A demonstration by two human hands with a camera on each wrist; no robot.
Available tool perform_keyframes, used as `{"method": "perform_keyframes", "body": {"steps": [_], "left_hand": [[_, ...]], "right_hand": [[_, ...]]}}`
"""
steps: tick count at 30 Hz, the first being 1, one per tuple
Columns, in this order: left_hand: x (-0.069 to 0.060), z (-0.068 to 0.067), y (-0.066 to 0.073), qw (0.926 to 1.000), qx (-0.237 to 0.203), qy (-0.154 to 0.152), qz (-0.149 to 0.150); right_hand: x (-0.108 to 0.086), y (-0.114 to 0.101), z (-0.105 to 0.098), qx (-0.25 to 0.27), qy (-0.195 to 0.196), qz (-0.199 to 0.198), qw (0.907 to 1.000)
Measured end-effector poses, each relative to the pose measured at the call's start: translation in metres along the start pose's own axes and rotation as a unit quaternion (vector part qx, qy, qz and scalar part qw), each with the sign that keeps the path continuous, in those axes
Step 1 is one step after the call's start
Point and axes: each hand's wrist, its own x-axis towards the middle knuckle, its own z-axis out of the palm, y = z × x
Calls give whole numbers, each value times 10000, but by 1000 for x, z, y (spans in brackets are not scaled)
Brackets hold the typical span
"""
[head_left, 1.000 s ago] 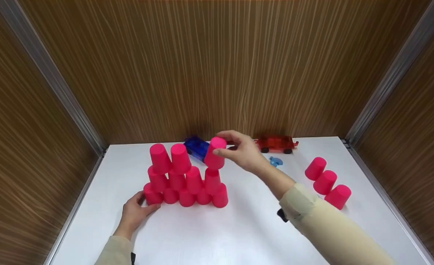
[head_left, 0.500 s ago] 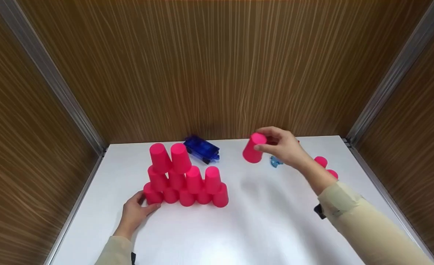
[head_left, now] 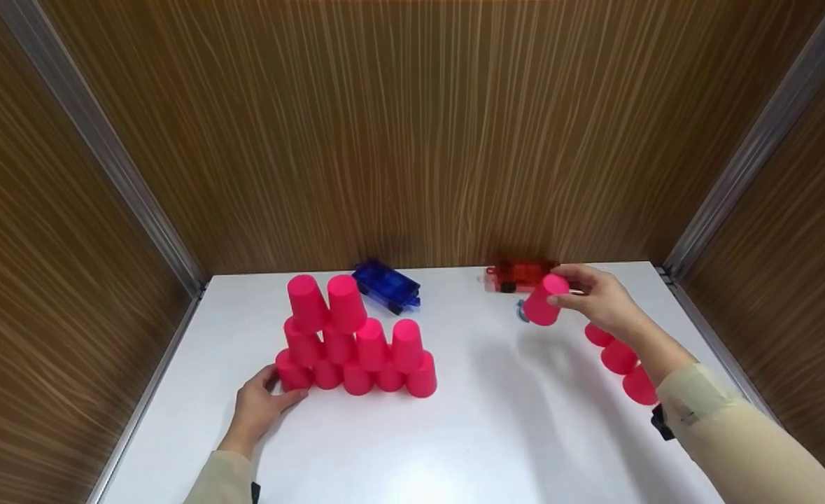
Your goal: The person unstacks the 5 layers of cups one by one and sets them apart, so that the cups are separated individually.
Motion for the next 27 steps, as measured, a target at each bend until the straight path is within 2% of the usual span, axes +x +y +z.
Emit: {"method": "perform_keyframes", "body": {"steps": [10, 17, 27], "left_hand": [[-1, 0, 1, 10000, -9, 41, 50], [2, 1, -2, 9999, 40, 47, 124], [5, 0, -4, 10000, -5, 23, 13]], "right_hand": [[2, 37, -11, 49, 17, 307, 9995], [7, 61, -9, 68, 28, 600, 9982], [14, 86, -4, 49, -61, 961, 9953]]}}
